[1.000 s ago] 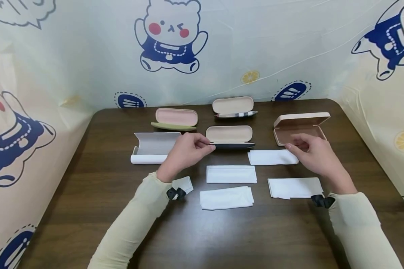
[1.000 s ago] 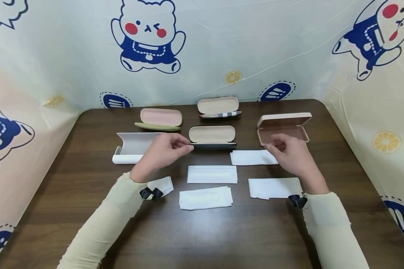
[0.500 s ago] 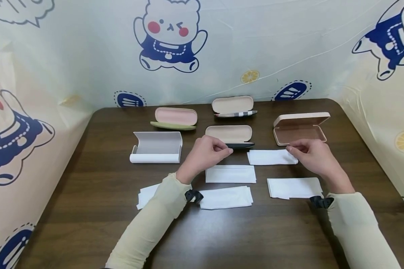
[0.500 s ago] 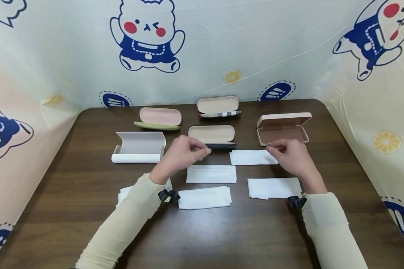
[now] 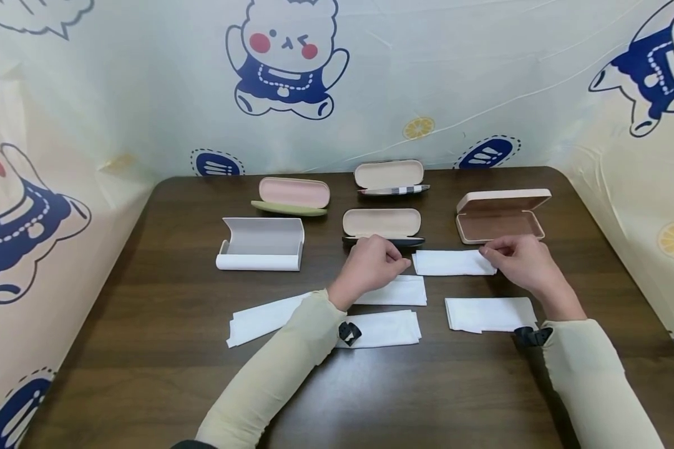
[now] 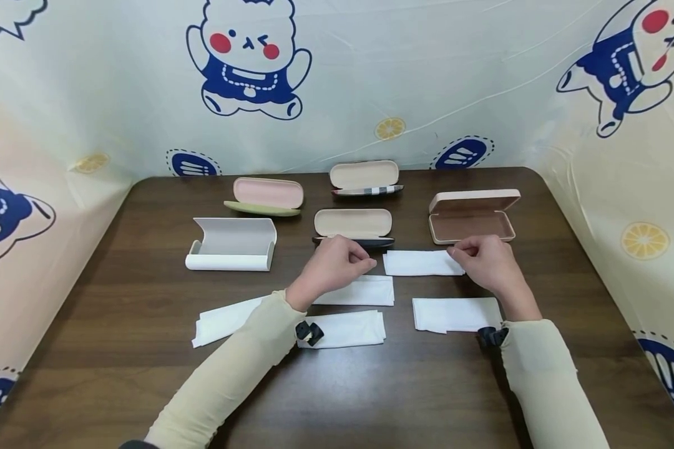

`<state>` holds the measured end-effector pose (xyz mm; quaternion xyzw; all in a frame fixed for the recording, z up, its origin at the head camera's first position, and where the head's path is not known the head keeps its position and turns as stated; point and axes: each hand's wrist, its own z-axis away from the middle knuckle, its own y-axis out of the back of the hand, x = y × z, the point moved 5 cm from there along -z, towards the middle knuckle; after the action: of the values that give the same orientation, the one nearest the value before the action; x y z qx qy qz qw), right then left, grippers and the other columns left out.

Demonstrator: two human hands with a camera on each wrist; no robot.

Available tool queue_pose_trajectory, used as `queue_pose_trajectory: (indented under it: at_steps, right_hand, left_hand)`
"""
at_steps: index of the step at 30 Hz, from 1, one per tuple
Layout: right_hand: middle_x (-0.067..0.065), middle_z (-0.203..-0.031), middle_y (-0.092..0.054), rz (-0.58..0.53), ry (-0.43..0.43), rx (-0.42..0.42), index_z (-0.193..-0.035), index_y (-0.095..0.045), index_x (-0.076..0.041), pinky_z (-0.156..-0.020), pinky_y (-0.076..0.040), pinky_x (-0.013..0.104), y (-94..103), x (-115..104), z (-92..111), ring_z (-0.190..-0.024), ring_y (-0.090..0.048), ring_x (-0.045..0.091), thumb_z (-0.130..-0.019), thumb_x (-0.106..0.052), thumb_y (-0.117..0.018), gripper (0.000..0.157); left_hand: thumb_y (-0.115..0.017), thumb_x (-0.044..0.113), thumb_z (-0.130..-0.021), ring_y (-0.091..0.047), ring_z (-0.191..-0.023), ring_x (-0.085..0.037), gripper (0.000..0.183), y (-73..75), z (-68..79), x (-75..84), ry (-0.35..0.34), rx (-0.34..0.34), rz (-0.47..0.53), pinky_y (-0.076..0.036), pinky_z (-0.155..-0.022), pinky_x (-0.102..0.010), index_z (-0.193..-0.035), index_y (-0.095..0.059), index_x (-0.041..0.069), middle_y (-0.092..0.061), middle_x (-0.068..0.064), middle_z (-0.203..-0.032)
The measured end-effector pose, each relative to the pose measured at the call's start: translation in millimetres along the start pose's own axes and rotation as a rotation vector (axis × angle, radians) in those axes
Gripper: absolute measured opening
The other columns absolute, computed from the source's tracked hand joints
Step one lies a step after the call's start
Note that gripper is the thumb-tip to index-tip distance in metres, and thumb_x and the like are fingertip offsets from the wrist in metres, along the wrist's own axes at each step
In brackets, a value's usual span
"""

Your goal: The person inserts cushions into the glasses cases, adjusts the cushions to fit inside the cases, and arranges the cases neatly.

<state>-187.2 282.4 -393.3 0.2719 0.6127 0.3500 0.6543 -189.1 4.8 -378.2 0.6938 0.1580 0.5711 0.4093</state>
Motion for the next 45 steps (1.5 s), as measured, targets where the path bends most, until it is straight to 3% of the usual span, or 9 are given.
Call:
queue_pose_trajectory:
  at_steps: [7,11,19,25,35,45]
  right_hand:
    - [0.011,-0.087,-0.065,-0.004,-0.028,-0.009,-0.107,-0.073,-0.001,-0.063,-0.044,0.037,-1.5,6.3,0.2,-0.079,-0.052,0.029,-0.1,-0.027,-0.064,0.029]
    - [0.011,-0.086,-0.065,-0.004,-0.043,-0.006,-0.107,-0.073,-0.001,-0.062,-0.043,0.037,-1.9,8.8,-0.4,-0.079,-0.052,0.029,-0.1,-0.028,-0.065,0.029]
    - [0.013,-0.091,-0.069,0.015,-0.091,-0.035,-0.109,-0.073,0.0,-0.066,-0.046,0.037,-2.6,15.6,-1.8,-0.082,-0.055,0.03,-0.097,-0.027,-0.07,0.03]
    - [0.015,-0.094,-0.069,0.021,-0.117,-0.077,-0.111,-0.073,0.001,-0.069,-0.046,0.039,-6.3,21.5,-4.7,-0.085,-0.055,0.031,-0.095,-0.029,-0.072,0.033]
    - [0.011,-0.086,-0.067,0.048,-0.078,-0.059,-0.104,-0.074,0.0,-0.065,-0.045,0.038,-7.5,18.2,-6.6,-0.08,-0.053,0.03,-0.093,-0.024,-0.074,0.026]
    - [0.009,-0.08,-0.064,0.076,-0.074,-0.052,-0.094,-0.072,-0.002,-0.062,-0.042,0.037,-11.1,19.7,-9.1,-0.076,-0.053,0.029,-0.091,-0.023,-0.075,0.021]
  left_hand:
    - [-0.068,0.026,-0.095,-0.043,-0.05,-0.007,0.042,-14.9,-7.6,6.8,0.021,-0.05,-0.114,-0.034,-0.049,-0.022,-0.054,-0.065,0.017,-0.041,0.012,-0.046]
    - [-0.065,0.027,-0.098,-0.039,-0.045,-0.009,0.051,-22.4,-10.8,10.7,0.055,-0.076,-0.166,-0.032,-0.045,-0.024,-0.049,-0.054,0.016,-0.032,0.008,-0.045]
    - [-0.061,0.03,-0.101,-0.053,-0.051,-0.014,0.033,-37.0,-18.0,19.6,0.07,-0.106,-0.378,-0.044,-0.044,-0.028,-0.073,-0.065,0.014,-0.055,0.0,-0.061]
    - [-0.06,0.03,-0.102,-0.06,-0.057,-0.017,0.025,-46.4,-23.1,21.1,0.084,-0.108,-0.462,-0.047,-0.044,-0.032,-0.086,-0.072,0.014,-0.067,-0.003,-0.077]
    - [-0.06,0.011,-0.097,-0.067,-0.063,-0.02,0.02,-56.2,-26.0,28.7,-0.011,-0.047,-0.639,-0.047,-0.041,-0.035,-0.084,-0.073,0.018,-0.068,-0.002,-0.075]
    - [-0.063,0.01,-0.097,-0.061,-0.057,-0.016,0.022,-64.9,-29.8,34.8,-0.041,-0.04,-0.679,-0.043,-0.038,-0.034,-0.08,-0.073,0.021,-0.062,0.001,-0.066]
